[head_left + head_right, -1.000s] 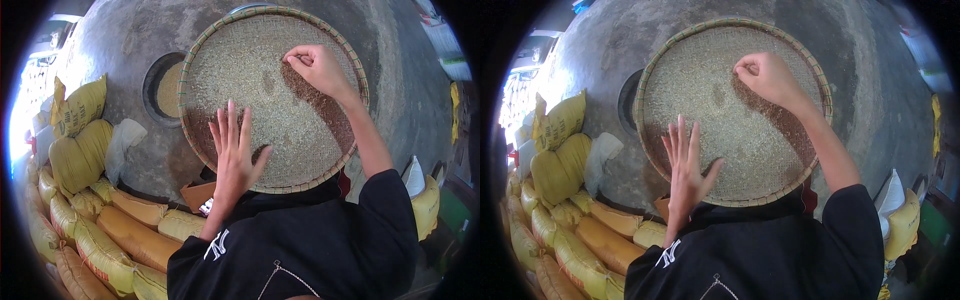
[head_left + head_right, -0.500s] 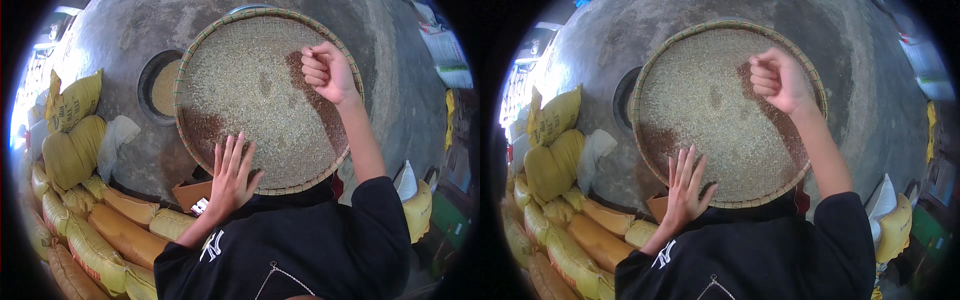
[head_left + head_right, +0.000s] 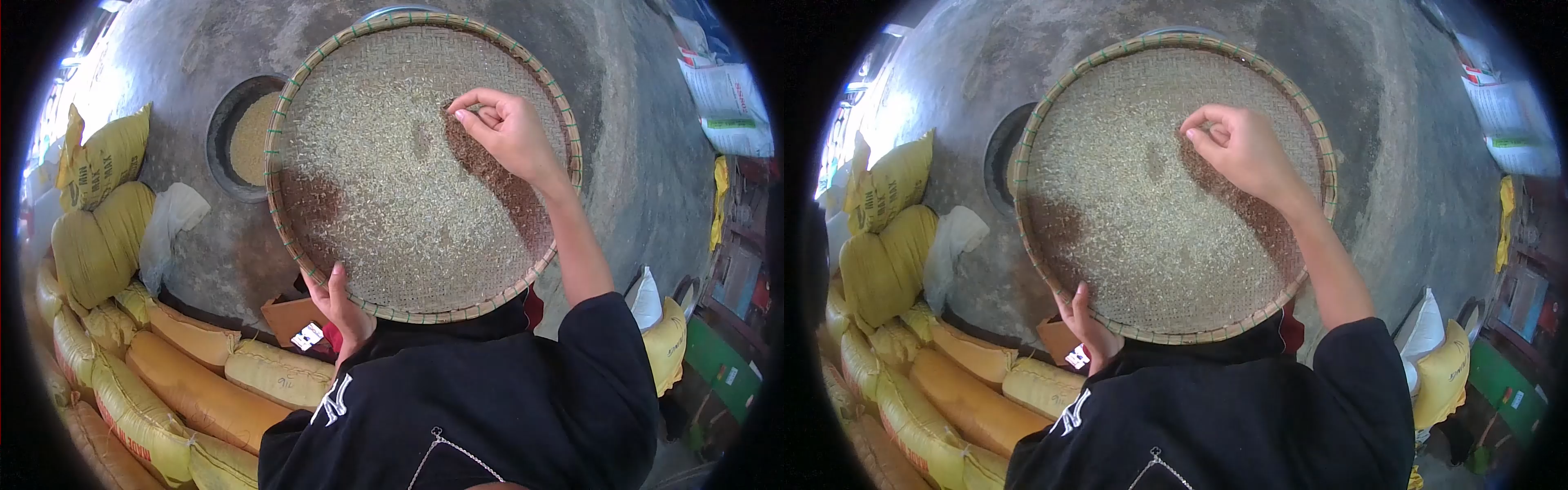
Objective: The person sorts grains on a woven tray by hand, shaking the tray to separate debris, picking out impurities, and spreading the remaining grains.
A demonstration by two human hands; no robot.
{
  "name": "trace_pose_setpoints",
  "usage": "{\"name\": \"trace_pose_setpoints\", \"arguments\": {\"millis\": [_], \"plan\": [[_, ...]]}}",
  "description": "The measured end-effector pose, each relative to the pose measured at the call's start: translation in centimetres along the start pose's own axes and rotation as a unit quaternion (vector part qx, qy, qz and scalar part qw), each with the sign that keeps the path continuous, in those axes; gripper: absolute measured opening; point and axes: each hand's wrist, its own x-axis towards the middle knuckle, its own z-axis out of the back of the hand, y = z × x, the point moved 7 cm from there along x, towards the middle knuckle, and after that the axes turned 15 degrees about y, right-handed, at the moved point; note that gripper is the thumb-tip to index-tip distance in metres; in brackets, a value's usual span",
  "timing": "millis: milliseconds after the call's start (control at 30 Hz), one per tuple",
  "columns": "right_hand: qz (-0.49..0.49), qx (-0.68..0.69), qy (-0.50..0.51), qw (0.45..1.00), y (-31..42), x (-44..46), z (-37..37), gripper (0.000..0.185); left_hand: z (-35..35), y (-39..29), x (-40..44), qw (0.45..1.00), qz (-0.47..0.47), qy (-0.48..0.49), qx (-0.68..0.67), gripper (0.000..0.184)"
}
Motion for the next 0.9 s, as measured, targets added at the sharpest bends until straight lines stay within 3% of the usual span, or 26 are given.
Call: {"name": "trace_pose_setpoints", "arguments": {"millis": [133,567,667,733,767,833,900], "plan": [[-0.014,-0.047,0.014,0.999,0.3,0.5,-0.3,0.016,1.8,1.2,-0.1,0.998,-0.001,0.03,0.051,0.056],[-0.013,-0.085,0.026,0.996,0.9,1.3,-0.5,0.015,1.1,0.8,0.4,0.997,-0.049,0.061,0.013,0.065],[-0.011,0.001,0.03,0.999,0.0,1.5,0.0,0.013,1.0,0.7,0.4,0.996,-0.053,0.061,0.025,0.066],[0.021,0.168,0.026,0.985,-0.3,1.4,0.3,0.01,1.0,0.7,0.4,0.996,-0.055,0.062,0.031,0.066],[0.02,0.168,0.026,0.985,-0.5,1.3,0.4,0.01,1.0,0.6,0.4,0.996,-0.051,0.057,0.037,0.066],[0.013,0.363,0.044,0.931,-1.2,1.2,0.1,0.013,1.1,0.6,0.4,0.997,-0.047,0.053,0.043,0.066],[0.018,0.406,0.06,0.912,-1.1,1.2,0.1,0.011,1.0,0.7,0.5,0.996,-0.047,0.067,0.038,0.066]]}}
